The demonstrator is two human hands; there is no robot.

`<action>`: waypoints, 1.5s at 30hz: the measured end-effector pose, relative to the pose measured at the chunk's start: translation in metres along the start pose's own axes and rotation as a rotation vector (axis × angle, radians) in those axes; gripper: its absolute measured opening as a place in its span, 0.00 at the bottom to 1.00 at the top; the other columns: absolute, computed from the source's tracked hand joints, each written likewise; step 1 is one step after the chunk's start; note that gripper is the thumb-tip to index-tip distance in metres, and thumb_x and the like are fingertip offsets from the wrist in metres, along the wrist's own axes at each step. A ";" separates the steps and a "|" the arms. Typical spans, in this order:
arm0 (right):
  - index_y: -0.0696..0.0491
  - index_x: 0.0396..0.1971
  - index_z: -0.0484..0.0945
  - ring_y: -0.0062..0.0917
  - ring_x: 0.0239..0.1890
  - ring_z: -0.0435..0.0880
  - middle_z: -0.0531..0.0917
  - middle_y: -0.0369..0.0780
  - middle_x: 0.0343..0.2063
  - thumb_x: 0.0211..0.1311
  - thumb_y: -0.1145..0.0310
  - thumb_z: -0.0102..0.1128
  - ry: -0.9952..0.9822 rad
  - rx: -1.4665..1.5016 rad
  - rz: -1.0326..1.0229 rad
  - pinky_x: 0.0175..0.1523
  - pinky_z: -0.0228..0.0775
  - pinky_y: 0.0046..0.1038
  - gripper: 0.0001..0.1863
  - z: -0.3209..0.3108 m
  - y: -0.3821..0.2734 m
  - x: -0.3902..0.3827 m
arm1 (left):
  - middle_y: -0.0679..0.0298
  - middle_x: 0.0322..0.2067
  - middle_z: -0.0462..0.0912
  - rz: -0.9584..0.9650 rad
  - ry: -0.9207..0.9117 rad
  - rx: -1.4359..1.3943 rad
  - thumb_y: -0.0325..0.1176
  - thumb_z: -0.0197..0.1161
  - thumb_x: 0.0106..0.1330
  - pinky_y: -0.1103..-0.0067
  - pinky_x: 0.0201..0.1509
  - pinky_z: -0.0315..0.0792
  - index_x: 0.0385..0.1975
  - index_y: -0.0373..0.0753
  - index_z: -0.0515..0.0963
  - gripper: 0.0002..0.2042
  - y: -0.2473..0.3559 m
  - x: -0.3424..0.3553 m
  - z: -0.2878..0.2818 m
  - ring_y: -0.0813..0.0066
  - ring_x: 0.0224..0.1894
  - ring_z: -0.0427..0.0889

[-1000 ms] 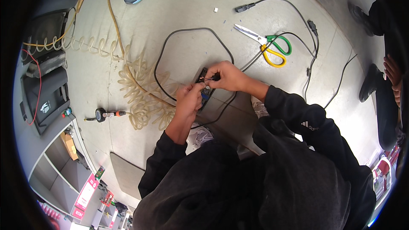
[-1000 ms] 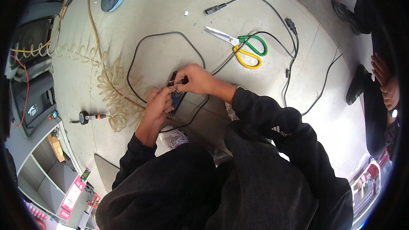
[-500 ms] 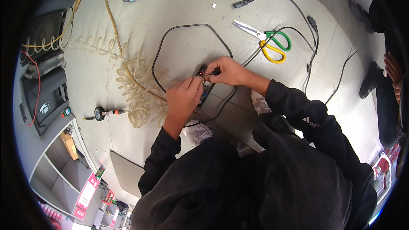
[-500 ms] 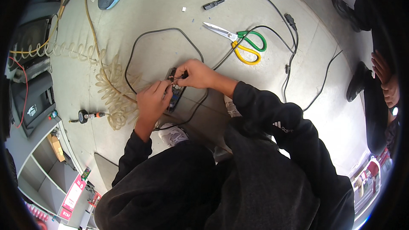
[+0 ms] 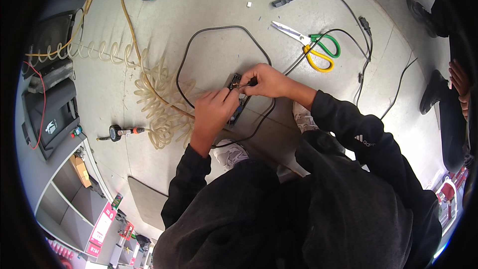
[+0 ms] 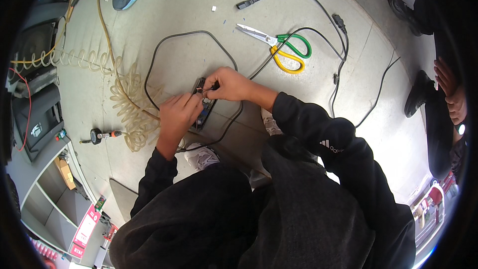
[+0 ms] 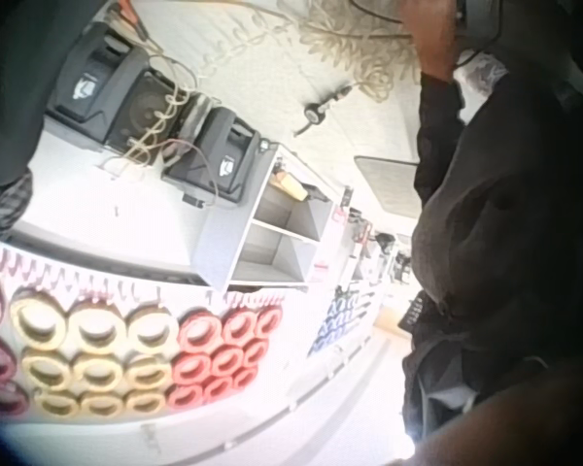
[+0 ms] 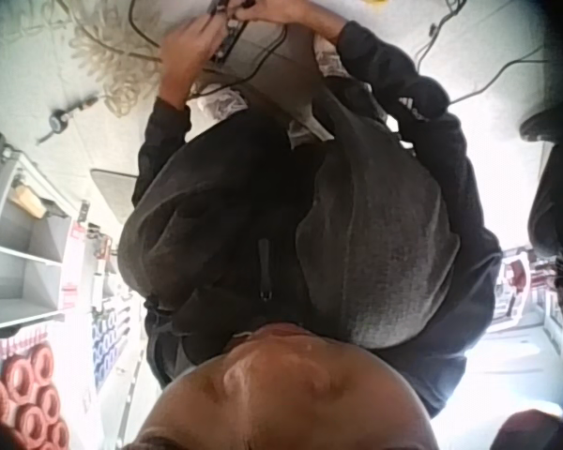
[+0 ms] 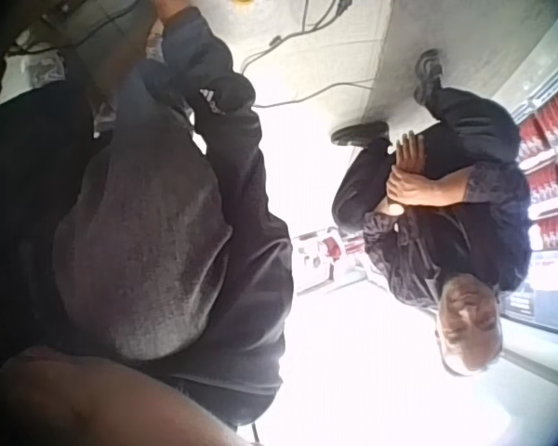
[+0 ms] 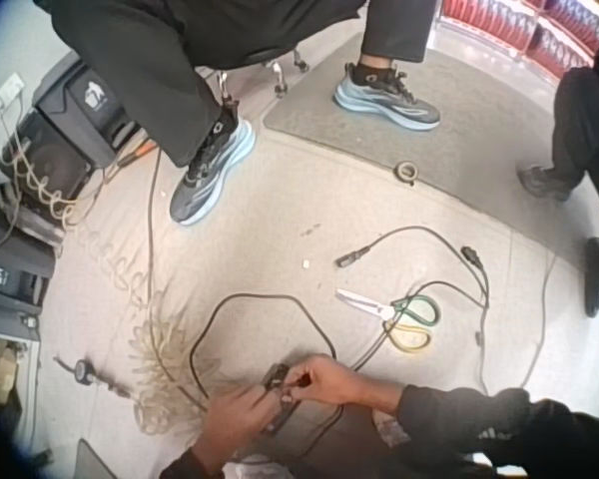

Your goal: The person uses scissors to cut a cable, then connects wires to a small electronic device on the floor. They plug the device into a power strip and adjust connections while seated.

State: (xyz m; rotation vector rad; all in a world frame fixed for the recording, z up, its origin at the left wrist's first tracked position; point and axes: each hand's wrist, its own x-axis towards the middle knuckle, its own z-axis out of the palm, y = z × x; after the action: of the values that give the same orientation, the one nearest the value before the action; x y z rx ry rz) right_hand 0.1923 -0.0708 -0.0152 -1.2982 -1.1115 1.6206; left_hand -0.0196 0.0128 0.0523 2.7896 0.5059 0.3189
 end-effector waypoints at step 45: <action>0.52 0.36 0.84 0.39 0.36 0.90 0.90 0.42 0.30 0.59 0.66 0.71 0.017 -0.492 0.102 0.43 0.79 0.41 0.08 -0.043 -0.026 -0.023 | 0.64 0.45 0.78 -0.372 0.105 -0.260 0.35 0.74 0.58 0.65 0.51 0.69 0.40 0.47 0.85 0.11 0.048 -0.014 0.034 0.60 0.49 0.75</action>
State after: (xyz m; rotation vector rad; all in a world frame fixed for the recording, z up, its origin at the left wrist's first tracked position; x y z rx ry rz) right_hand 0.2401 -0.0768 0.0121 -1.6981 -1.5163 1.4515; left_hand -0.0088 -0.0434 0.0337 2.3769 0.9201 0.4138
